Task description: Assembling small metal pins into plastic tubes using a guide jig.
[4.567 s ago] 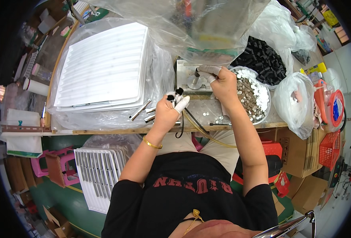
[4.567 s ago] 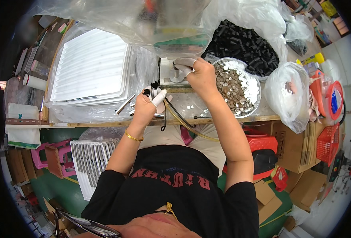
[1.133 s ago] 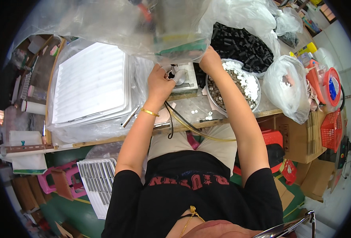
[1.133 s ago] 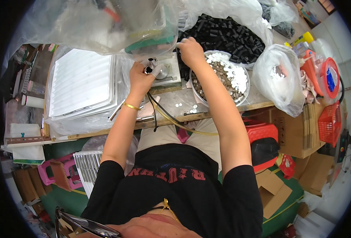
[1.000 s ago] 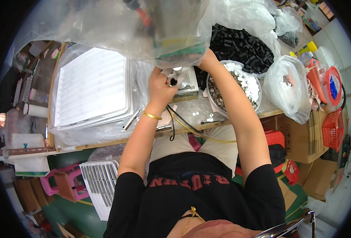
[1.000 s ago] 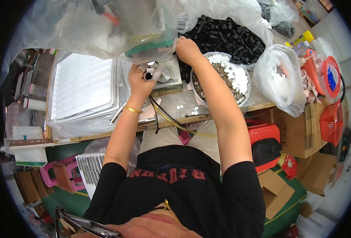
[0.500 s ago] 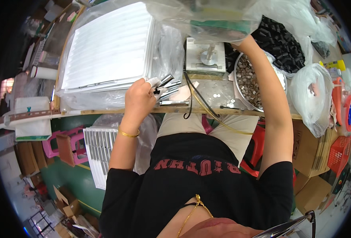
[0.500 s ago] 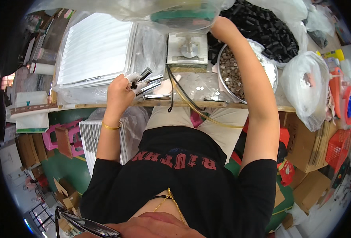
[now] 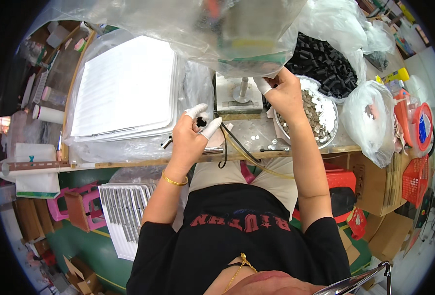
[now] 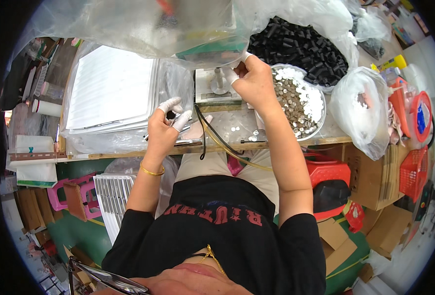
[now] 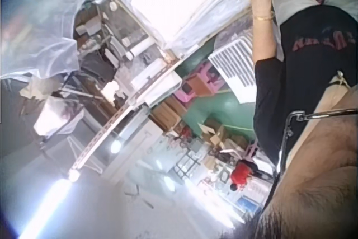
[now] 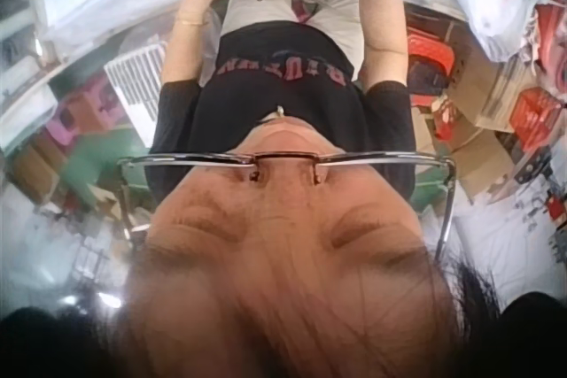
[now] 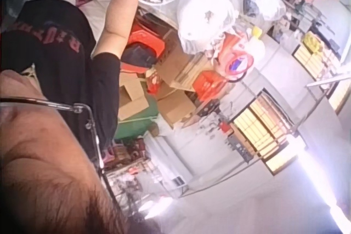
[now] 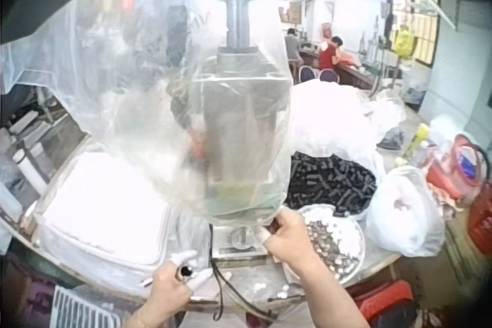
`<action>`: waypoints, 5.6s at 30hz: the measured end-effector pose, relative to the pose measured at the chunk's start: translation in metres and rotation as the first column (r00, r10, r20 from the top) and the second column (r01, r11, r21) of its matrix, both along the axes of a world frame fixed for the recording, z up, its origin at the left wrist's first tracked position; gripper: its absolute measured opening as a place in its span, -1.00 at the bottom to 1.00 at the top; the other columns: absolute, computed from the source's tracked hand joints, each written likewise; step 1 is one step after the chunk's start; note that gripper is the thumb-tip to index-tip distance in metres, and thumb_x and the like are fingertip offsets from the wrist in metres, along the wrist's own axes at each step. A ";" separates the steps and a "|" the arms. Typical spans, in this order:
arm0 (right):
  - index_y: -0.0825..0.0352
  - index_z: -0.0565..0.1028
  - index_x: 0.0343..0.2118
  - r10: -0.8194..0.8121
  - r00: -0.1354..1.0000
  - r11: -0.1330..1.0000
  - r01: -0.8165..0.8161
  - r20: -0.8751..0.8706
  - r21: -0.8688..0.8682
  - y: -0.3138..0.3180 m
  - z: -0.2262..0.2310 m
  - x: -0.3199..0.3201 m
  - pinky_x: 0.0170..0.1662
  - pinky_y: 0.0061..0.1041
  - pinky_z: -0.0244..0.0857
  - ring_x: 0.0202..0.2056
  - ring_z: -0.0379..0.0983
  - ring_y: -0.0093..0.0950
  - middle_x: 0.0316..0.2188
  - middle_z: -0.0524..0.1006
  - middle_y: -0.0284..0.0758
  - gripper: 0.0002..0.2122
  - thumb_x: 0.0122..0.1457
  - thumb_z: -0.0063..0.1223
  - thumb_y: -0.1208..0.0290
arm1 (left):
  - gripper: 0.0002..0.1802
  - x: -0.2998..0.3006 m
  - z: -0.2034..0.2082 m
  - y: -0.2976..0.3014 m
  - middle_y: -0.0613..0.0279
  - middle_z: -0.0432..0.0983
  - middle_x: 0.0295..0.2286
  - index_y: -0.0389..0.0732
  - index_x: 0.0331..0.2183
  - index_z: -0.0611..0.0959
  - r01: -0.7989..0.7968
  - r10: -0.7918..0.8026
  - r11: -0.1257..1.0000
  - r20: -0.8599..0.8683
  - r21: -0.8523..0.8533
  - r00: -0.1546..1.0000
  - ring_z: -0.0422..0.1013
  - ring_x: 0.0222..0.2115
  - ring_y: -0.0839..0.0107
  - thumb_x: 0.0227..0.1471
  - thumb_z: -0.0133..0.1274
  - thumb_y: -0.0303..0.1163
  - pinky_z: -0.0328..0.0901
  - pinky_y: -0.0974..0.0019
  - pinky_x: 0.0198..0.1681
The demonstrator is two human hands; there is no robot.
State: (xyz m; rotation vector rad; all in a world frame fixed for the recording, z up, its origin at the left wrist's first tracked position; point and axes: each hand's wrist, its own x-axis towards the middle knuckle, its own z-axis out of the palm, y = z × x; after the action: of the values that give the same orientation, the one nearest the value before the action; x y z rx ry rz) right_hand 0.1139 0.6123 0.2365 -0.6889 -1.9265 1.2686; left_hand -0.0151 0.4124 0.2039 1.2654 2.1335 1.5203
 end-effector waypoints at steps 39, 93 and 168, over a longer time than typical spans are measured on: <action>0.27 0.58 -0.35 -0.529 0.671 0.809 0.214 0.520 0.548 0.091 -0.049 0.112 -0.17 -0.35 0.32 -0.29 0.50 -0.20 -0.39 0.56 -0.14 -0.84 -0.01 0.16 0.37 | -0.68 0.023 -0.029 -0.001 0.32 0.47 -0.55 -0.24 -0.18 0.52 0.263 -0.105 0.964 0.871 -0.028 0.481 0.21 -0.74 0.67 0.20 -0.11 -0.19 0.04 0.57 -0.72; 0.37 0.51 -0.23 0.087 0.916 0.545 -0.373 0.391 0.751 -0.046 0.011 0.033 -0.30 -0.45 0.38 -0.26 0.42 -0.38 -0.27 0.51 -0.30 -0.69 -0.13 0.12 0.48 | -0.63 0.016 0.004 0.032 0.34 0.41 -0.55 -0.28 -0.30 0.54 0.188 -0.078 0.981 0.803 -0.042 0.590 0.19 -0.63 0.67 0.21 -0.15 -0.15 0.07 0.53 -0.62; 0.32 0.56 -0.26 -0.327 0.896 0.758 0.059 0.301 0.649 0.000 -0.070 0.017 0.00 -0.19 0.13 -0.05 0.28 -0.17 -0.13 0.46 -0.17 -0.65 -0.14 0.24 0.28 | -0.57 -0.017 -0.019 0.129 -0.01 0.53 -0.24 -0.24 -0.26 0.61 0.185 -0.185 0.983 0.016 -0.010 0.983 0.43 -0.21 0.13 -0.15 0.22 -0.14 0.26 0.21 -0.11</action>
State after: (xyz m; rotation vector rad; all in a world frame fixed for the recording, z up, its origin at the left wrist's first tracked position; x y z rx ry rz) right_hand 0.1312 0.6124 0.1660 -0.7999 -2.3451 0.2915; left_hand -0.0323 0.5415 0.1848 1.4003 1.9512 1.4344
